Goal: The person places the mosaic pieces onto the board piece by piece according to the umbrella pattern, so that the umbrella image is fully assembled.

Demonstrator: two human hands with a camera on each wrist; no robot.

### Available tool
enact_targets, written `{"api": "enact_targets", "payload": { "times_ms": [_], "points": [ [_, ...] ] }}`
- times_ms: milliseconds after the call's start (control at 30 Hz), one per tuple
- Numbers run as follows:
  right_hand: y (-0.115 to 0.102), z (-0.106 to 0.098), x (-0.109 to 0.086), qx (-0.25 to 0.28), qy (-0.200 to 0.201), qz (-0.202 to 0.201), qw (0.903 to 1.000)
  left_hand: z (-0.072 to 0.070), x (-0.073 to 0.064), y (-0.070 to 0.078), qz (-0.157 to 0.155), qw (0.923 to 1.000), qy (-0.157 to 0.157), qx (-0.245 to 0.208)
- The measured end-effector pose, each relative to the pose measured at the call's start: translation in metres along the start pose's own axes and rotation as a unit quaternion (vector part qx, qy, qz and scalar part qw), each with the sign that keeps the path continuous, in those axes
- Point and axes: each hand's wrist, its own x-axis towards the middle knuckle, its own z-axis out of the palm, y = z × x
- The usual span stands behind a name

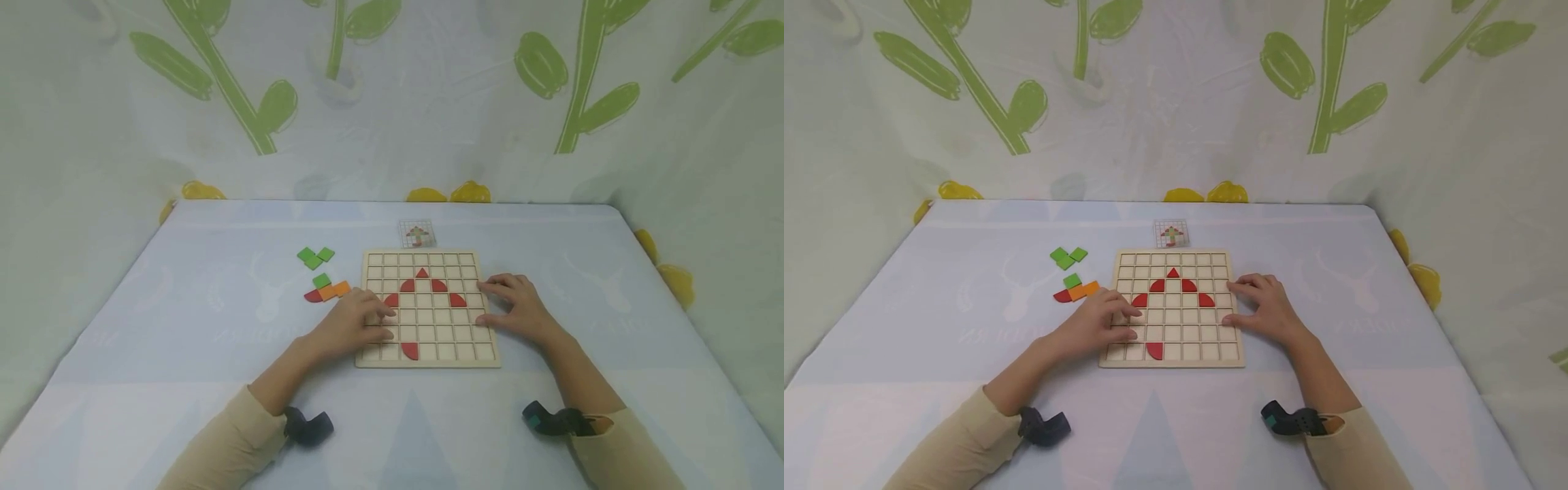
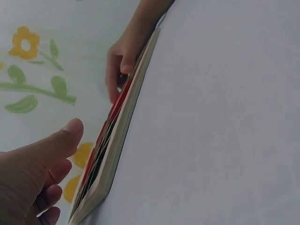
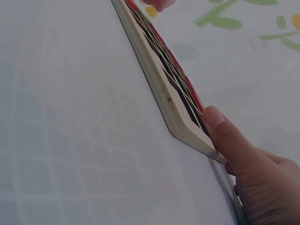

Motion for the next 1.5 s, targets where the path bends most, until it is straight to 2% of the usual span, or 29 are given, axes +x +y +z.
{"api": "enact_targets", "payload": {
  "times_ms": [167,400,533,667,800,1033,1167,1333,1500],
  "points": [
    [-0.002,-0.001,0.000,0.002,-0.005,0.013,0.9999,-0.008,0.000,-0.007,-0.023,0.9997,0.000,0.000],
    [-0.001,-0.001,0.000,0.001,0.000,0.004,1.0000,-0.024,-0.004,-0.017,-0.036,0.9982,0.014,-0.046],
    [0.002,0.001,0.000,0.005,0.004,-0.005,1.0000,-0.029,-0.006,-0.027,-0.043,0.9977,-0.003,-0.053],
    [0.003,0.001,-0.001,0.007,0.004,-0.008,0.9999,-0.035,-0.008,-0.038,-0.074,0.9948,-0.024,-0.065],
    [0.002,0.000,-0.001,0.004,0.004,-0.008,1.0000,-0.042,-0.011,-0.046,-0.095,0.9916,-0.019,-0.085],
    [0.004,0.001,-0.001,0.001,0.002,-0.001,1.0000,-0.051,-0.015,-0.059,-0.062,0.9939,0.006,-0.090],
    [0.004,0.001,-0.001,0.006,-0.003,0.009,0.9999,-0.055,-0.018,-0.067,-0.063,0.9948,0.010,-0.079],
    [0.003,0.001,-0.001,0.004,-0.006,0.012,0.9999,-0.060,-0.023,-0.076,-0.089,0.9932,0.005,-0.074],
    [0.002,0.000,0.000,0.002,-0.010,0.014,0.9999,-0.068,-0.030,-0.083,-0.129,0.9893,0.005,-0.068]
  ]
}}
